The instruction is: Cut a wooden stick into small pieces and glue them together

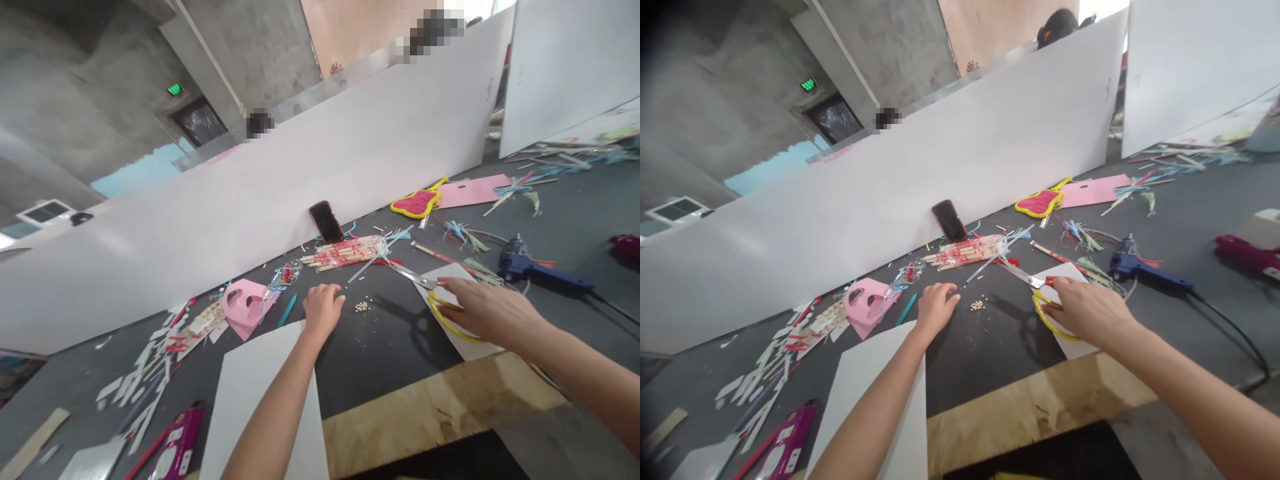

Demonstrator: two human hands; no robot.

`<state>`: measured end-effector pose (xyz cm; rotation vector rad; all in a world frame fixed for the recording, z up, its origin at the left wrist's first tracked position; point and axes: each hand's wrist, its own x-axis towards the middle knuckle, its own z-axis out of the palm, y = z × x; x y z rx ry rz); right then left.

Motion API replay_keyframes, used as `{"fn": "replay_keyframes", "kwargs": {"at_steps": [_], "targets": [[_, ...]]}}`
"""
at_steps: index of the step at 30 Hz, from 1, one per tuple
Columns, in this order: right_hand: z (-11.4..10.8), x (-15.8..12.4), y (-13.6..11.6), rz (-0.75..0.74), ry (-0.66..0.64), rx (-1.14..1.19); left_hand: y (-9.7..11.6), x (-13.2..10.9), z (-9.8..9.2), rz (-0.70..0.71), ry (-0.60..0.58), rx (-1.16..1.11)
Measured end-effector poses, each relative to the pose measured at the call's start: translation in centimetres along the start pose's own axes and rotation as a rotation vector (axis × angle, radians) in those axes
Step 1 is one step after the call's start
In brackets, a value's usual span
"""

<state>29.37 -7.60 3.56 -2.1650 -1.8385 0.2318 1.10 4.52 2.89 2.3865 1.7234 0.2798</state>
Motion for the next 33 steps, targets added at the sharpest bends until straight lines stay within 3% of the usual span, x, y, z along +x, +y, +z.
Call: {"fn": "replay_keyframes", "kwargs": {"at_steps": [4, 8, 12, 16, 19, 23, 33], "targets": [[0.4, 0.1, 2.2, -0.006, 0.07, -0.079, 1.1, 2.9, 1.3, -0.039, -0.03, 0.062], [2.1, -0.5, 2.6, -0.065, 0.174, -0.08, 1.4, 4.0, 2.0, -0.077, -0.058, 0.11], [3.5, -1.3, 2.9, -0.083, 0.311, -0.016, 1.5, 3.7, 2.0, -0.069, -0.073, 0.126], [3.6, -1.6, 3.4, -0.025, 0.405, 0.218, 2.1, 2.0, 1.8, 0.01, -0.094, 0.089], [3.4, -1.6, 3.7, 0.041, 0.387, 0.299, 2.8, 0.8, 2.0, 0.072, -0.12, 0.055], [3.5, -1.3, 3.8, 0.017, 0.371, 0.299, 3.2, 0.2, 2.7, 0.085, -0.129, 0.044], [3.6, -1.3, 3.8, -0.016, 0.353, 0.288, 3.6, 2.0, 2.4, 0.057, -0.062, 0.071]]}}
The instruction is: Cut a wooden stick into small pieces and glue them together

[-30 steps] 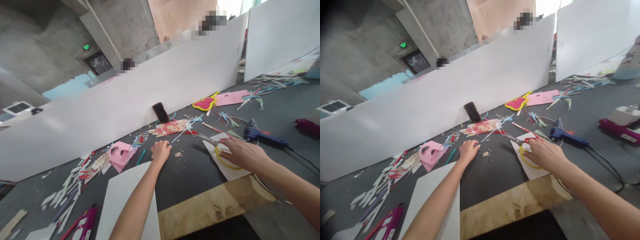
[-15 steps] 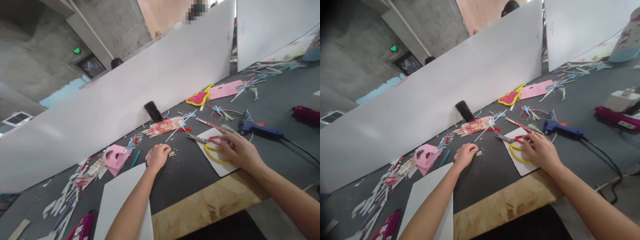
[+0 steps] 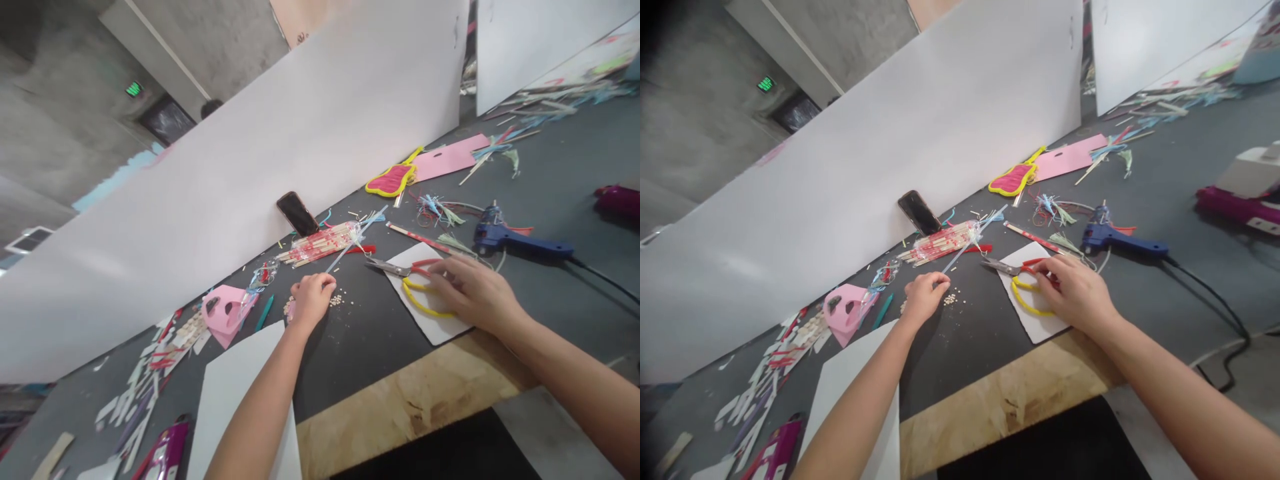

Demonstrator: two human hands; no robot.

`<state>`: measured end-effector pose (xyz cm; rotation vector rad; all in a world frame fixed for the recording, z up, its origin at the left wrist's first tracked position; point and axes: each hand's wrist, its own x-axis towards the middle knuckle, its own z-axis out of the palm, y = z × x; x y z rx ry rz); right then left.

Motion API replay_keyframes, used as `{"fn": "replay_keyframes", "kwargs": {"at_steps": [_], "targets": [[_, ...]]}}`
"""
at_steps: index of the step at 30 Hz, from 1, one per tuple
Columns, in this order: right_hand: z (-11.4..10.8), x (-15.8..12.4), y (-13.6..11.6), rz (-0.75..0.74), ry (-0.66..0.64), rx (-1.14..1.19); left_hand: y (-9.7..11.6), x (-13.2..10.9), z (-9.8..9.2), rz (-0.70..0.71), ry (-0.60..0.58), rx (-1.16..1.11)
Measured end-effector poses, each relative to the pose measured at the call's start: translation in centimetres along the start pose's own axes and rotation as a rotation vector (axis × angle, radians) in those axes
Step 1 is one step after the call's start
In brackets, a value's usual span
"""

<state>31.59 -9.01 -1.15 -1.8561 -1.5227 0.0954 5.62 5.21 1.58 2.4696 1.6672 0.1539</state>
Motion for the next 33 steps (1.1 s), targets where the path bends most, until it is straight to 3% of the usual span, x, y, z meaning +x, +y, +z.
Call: {"fn": "replay_keyframes", "kwargs": {"at_steps": [11, 17, 22, 26, 31, 33], "targets": [[0.6, 0.0, 0.8, -0.128, 0.083, -0.033, 1.3, 3.5, 1.7, -0.012, 0.039, 0.083], [0.7, -0.2, 0.8, -0.184, 0.086, -0.093, 1.5, 3.6, 1.4, 0.009, 0.073, 0.066], [0.4, -0.4, 0.5, -0.277, 0.078, -0.125, 0.4, -0.4, -1.0, 0.048, 0.093, -0.019], [-0.2, -0.2, -1.3, -0.438, 0.015, -0.158, -2.6, -5.6, -3.0, 0.045, 0.085, -0.085], [0.3, 1.4, -6.5, -0.515, -0.441, -0.292, -6.5, -11.6, -3.2, 0.027, 0.099, -0.318], [1.8, 2.4, -8.5, -0.53, -0.526, -0.322, -7.4, -13.6, -2.8, -0.01, 0.119, -0.374]]}}
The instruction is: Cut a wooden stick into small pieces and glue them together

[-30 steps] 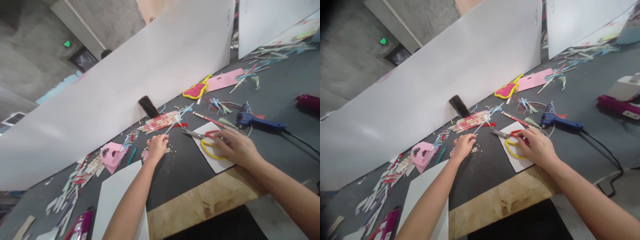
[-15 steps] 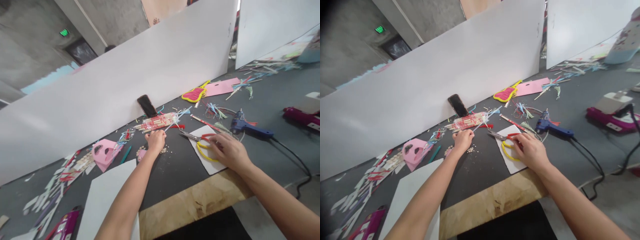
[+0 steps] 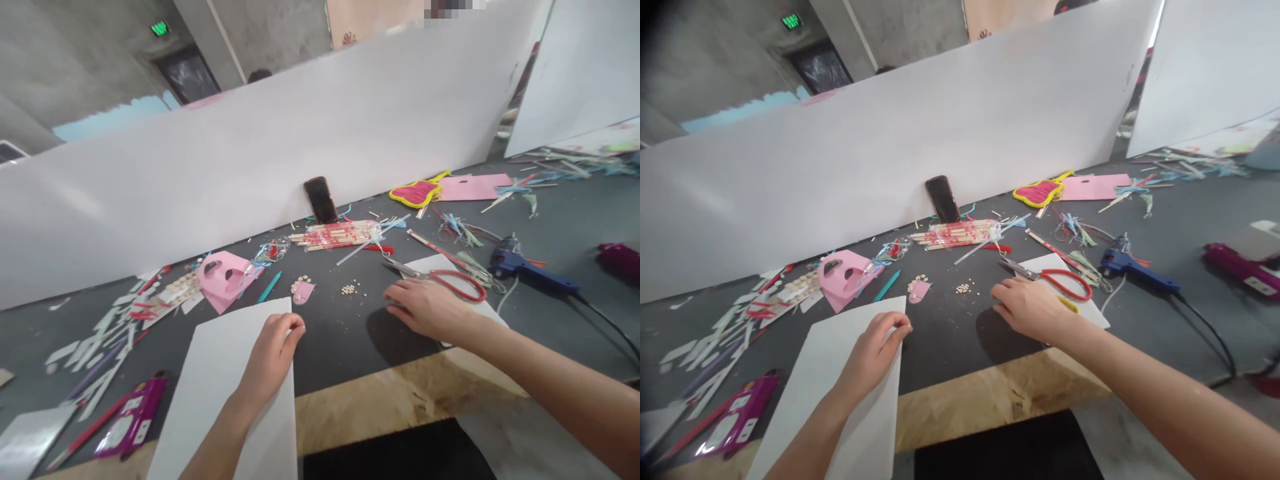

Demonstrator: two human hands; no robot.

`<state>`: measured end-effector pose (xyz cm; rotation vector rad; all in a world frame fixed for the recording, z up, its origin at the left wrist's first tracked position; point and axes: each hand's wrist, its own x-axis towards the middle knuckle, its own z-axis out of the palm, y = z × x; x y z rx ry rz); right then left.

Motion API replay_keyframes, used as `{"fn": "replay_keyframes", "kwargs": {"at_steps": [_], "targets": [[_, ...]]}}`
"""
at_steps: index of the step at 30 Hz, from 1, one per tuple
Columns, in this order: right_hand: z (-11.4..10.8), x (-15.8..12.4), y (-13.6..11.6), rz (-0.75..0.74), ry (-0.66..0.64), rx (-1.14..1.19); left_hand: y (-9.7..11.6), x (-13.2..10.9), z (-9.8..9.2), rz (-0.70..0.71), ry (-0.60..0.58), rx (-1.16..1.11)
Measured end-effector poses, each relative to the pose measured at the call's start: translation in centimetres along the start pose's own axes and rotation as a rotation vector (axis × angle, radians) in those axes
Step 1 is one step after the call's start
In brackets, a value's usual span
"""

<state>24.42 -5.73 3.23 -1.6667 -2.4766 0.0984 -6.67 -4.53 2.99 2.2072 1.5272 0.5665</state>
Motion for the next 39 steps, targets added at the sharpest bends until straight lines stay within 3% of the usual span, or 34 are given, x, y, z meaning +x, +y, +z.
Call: {"fn": "replay_keyframes", "kwargs": {"at_steps": [8, 12, 16, 22, 29, 34, 39], "targets": [[3.2, 7.5, -1.4, 0.052, -0.086, -0.068, -2.0, -5.7, -0.5, -0.117, 0.065, -0.186], [3.7, 8.8, -0.9, 0.096, -0.036, -0.077, -3.3, -6.6, -0.5, -0.167, 0.088, -0.268], [4.2, 8.9, -1.1, 0.082, -0.03, -0.07, -3.2, -6.3, -0.1, -0.137, 0.088, -0.328], [2.5, 7.1, -1.7, 0.077, 0.101, -0.053, -1.5, -5.2, -0.2, -0.102, 0.116, -0.333], [-1.7, 0.4, 3.7, 0.298, 0.213, -0.129, -1.7, -4.5, -0.2, -0.062, 0.133, -0.334], [-0.9, -2.7, 5.5, 0.267, 0.132, -0.131, -0.2, -2.4, 0.5, 0.028, 0.071, -0.407], [0.2, -2.4, 5.8, 0.297, 0.104, -0.095, 2.6, 0.7, 2.2, -0.071, -0.023, -0.659]]}}
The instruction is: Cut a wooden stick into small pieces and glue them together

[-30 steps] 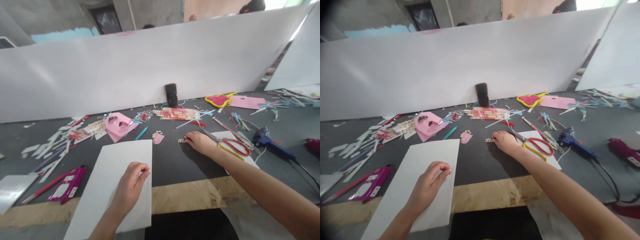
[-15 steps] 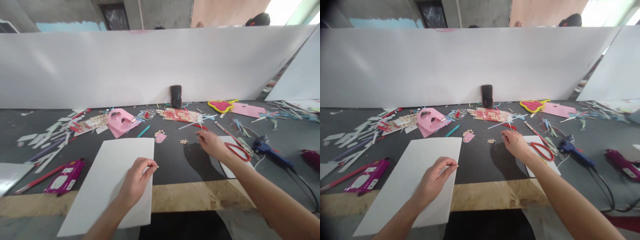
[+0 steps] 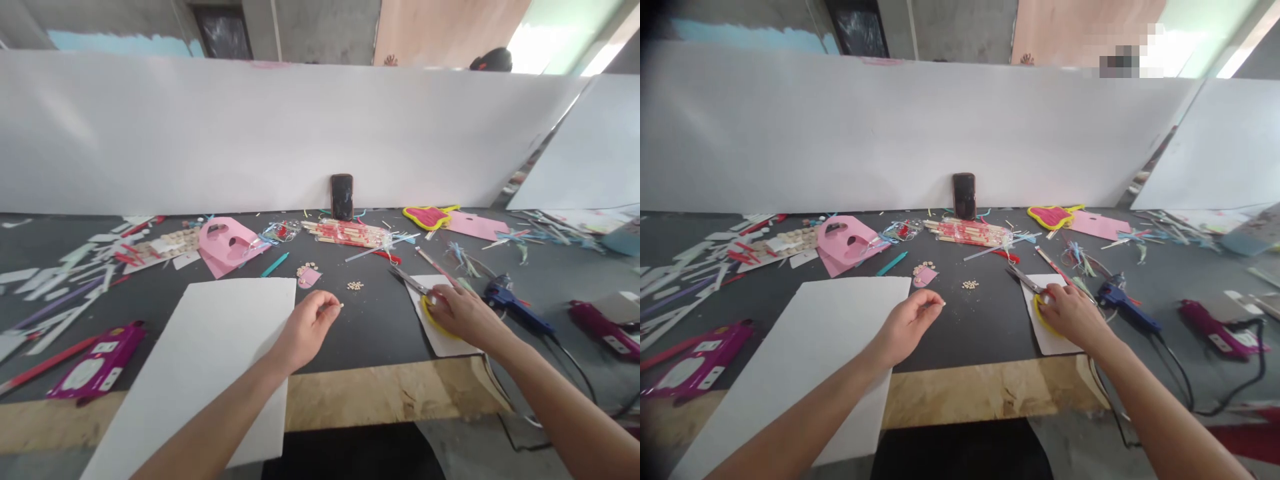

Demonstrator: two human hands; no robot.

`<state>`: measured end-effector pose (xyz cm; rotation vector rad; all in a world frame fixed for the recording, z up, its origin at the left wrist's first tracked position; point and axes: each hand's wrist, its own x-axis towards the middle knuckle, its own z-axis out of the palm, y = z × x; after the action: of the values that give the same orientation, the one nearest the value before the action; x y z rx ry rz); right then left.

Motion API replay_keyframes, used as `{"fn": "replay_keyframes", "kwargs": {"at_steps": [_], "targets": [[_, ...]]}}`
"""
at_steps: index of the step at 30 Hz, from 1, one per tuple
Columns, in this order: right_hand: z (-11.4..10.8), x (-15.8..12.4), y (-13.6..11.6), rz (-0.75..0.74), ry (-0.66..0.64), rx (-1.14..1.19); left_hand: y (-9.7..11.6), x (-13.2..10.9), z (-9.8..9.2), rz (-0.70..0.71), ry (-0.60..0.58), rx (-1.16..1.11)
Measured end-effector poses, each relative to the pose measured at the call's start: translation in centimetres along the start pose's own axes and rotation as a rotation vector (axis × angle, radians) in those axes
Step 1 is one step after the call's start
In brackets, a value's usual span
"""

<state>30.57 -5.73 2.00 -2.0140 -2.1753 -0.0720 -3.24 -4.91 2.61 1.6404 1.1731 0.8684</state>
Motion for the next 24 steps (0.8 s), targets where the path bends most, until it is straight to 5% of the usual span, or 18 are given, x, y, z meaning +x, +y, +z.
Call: {"fn": "replay_keyframes", "kwargs": {"at_steps": [5, 12, 19, 24], "targets": [[-0.2, 0.4, 0.6, 0.129, 0.032, 0.119, -1.1, 2.8, 2.5, -0.189, -0.018, -0.543], [-1.7, 0.5, 0.4, 0.258, 0.154, 0.574, -2.4, 3.7, 2.3, -0.263, -0.069, -0.803], [-3.1, 1.6, -6.7, 0.028, -0.022, 0.925, -2.5, 3.7, 1.7, -0.264, -0.094, -0.927], [-2.0, 2.4, -11.8, -0.264, 0.027, 0.648, -2.4, 3.4, 1.0, -0.235, -0.074, -1.005]]}}
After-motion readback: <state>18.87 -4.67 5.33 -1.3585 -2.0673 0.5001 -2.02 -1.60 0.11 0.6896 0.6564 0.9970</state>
